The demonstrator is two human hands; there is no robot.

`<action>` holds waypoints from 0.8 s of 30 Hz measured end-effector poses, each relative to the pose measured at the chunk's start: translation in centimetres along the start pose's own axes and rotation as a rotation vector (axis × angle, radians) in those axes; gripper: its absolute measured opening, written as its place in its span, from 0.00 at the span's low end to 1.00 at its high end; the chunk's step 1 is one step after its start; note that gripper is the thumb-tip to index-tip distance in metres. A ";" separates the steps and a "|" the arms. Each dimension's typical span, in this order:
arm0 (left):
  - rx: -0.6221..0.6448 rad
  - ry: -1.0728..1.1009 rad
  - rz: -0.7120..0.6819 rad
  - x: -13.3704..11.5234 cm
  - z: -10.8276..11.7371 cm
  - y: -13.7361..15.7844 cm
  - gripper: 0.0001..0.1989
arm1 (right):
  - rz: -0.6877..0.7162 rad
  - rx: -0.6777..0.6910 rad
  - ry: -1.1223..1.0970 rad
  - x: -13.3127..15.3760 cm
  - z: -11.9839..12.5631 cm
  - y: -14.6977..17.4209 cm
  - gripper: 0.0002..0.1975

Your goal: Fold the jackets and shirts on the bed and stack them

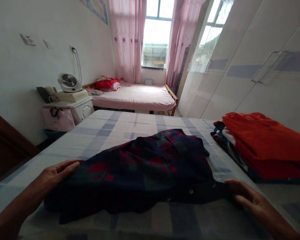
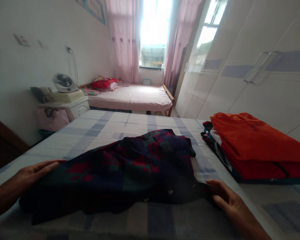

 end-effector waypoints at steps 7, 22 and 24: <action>-0.108 -0.028 0.005 2.8 -0.8 2.1 0.20 | -0.154 -0.046 -0.052 0.9 -0.8 1.3 0.25; -0.252 -0.405 -0.231 0.2 -1.5 4.5 0.23 | 0.275 -0.095 0.425 5.8 -7.6 2.0 0.21; -0.250 -0.404 -0.213 0.5 -1.5 4.6 0.24 | 0.262 -0.086 0.432 5.7 -7.6 1.8 0.22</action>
Point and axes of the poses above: each hand's wrist, its own y-axis away from the middle knuckle, its own z-axis out of the back of the hand, x = y × z, the point moved 10 cm from there along -y, towards the middle knuckle, and after that the axes turned 11 degrees about -x, right-handed, at the moved point
